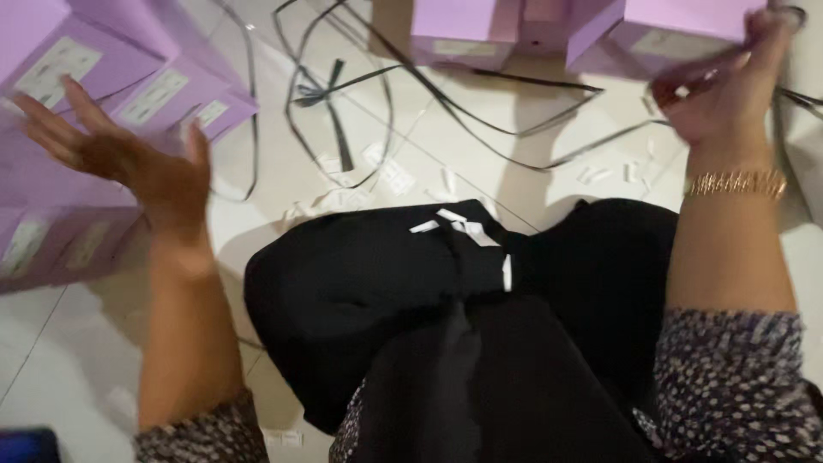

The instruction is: The person sits on the floor and applies printed size labels to purple shoe boxes. They peel the backing off each label, align it on the box side, press it down, and set the finished box aside before picking up the next box and label.

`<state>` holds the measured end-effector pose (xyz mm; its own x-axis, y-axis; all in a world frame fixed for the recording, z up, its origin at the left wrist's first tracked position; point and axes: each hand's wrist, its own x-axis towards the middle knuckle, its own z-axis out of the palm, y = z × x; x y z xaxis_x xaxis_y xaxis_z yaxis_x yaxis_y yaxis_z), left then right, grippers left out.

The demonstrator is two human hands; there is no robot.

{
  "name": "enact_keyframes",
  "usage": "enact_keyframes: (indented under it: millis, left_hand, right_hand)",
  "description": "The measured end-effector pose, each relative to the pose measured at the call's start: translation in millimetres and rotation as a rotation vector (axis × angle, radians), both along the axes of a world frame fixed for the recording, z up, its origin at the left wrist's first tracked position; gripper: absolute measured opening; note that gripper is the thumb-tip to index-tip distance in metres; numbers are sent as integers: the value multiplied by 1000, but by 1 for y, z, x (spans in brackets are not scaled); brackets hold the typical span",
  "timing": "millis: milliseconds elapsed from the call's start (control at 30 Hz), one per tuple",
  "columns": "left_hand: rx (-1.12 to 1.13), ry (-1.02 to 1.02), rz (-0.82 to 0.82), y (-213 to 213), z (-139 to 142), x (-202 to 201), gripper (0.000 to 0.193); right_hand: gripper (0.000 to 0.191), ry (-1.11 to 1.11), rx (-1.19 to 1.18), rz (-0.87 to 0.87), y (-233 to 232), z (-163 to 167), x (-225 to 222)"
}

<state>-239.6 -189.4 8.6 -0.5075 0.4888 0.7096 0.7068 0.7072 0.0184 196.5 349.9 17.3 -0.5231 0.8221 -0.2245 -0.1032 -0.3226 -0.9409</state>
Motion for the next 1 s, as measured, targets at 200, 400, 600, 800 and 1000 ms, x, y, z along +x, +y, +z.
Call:
enact_keyframes:
  millis: [200,400,600,800,1000]
  left_hand:
    - [216,-978,-433,114,1,189,118]
    - [-58,-761,-1085,214,34,327,110]
    - [257,-925,-1086,228,51,403,105]
    - [379,-957,-997,216,63,383,102]
    - [395,-1296,-1058,224,45,301,64]
  right_hand:
    - [100,-64,-25,32,-120,43,96]
    - [100,-50,-171,97,-195,79,144]
    - [91,-187,466,225,-210,101,155]
    - [72,-498,854,417,-183,112,135]
    - [52,-664,1139,396,-138,86,89]
